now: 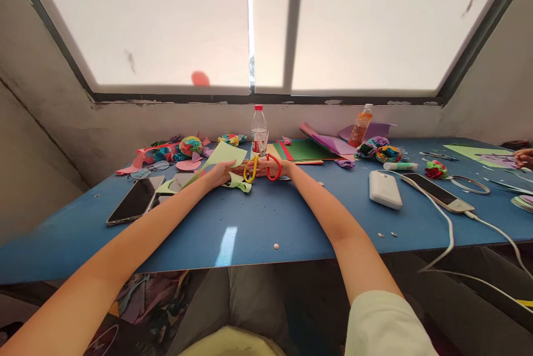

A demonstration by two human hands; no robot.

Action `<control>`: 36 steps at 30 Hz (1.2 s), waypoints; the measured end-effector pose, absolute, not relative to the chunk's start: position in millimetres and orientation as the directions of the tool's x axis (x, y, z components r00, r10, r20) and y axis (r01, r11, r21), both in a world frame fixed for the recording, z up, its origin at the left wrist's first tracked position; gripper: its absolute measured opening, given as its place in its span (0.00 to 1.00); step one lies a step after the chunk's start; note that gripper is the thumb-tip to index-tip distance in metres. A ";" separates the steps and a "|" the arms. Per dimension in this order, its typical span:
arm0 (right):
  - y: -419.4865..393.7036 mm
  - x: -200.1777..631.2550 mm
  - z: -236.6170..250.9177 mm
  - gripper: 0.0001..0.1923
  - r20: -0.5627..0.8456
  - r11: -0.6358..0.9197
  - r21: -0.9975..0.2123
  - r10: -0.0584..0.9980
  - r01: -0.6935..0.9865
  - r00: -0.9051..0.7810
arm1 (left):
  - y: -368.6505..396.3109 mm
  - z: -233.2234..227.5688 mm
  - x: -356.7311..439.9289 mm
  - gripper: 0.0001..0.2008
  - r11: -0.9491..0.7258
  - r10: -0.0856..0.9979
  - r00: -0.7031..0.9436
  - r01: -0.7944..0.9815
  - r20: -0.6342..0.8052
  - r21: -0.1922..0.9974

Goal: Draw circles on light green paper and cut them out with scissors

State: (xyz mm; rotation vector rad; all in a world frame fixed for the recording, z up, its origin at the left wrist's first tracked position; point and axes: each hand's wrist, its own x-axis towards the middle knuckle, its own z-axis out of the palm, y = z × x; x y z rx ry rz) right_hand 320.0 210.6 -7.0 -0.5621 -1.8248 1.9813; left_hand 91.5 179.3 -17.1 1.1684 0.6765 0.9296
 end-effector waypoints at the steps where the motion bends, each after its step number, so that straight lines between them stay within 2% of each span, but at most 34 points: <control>1: 209.6 319.5 -6.2 0.15 -0.033 -0.080 -0.997 0.536 -0.012 -0.844 | 178.2 -15.8 91.6 0.22 0.143 0.874 0.485 -0.245 -0.006 0.959; 7: 201.4 317.2 0.8 0.14 -0.044 -0.074 -0.997 0.543 0.004 -0.839 | 171.2 -9.2 93.7 0.23 0.217 0.872 0.484 -0.242 -0.076 0.946; 15: 182.0 303.8 14.4 0.12 -0.039 -0.097 -0.995 0.575 -0.021 -0.817 | 168.5 -11.2 97.5 0.13 0.083 0.992 0.105 -0.177 -0.065 0.981; 17: 173.1 295.6 13.7 0.12 -0.028 -0.109 -0.993 0.636 -0.054 -0.771 | 168.2 -10.2 94.2 0.10 0.040 0.999 -0.015 -0.146 -0.043 0.988; 21: 152.9 279.2 5.8 0.13 0.047 -0.058 -0.985 0.822 -0.165 -0.567 | 164.3 3.3 84.4 0.05 -0.043 0.980 -0.197 -0.086 0.025 0.995; 25: 137.7 271.5 4.6 0.18 0.121 0.023 -0.974 0.893 -0.225 -0.433 | 154.5 24.5 78.1 0.04 -0.174 0.944 -0.292 -0.045 0.154 0.984; 29: 126.8 269.5 18.3 0.29 0.064 -0.019 -0.977 0.924 -0.214 -0.376 | 141.4 38.9 76.0 0.10 -0.305 0.912 -0.292 -0.021 0.286 0.952; 33: 111.8 266.9 31.6 0.41 0.024 -0.063 -0.985 0.871 -0.160 -0.491 | 133.3 45.7 74.3 0.13 -0.411 0.885 -0.261 -0.053 0.385 0.910; 36: 97.3 262.9 34.0 0.44 0.016 -0.061 -0.992 0.797 -0.107 -0.604 | 130.4 49.4 73.6 0.11 -0.453 0.878 -0.219 -0.094 0.425 0.887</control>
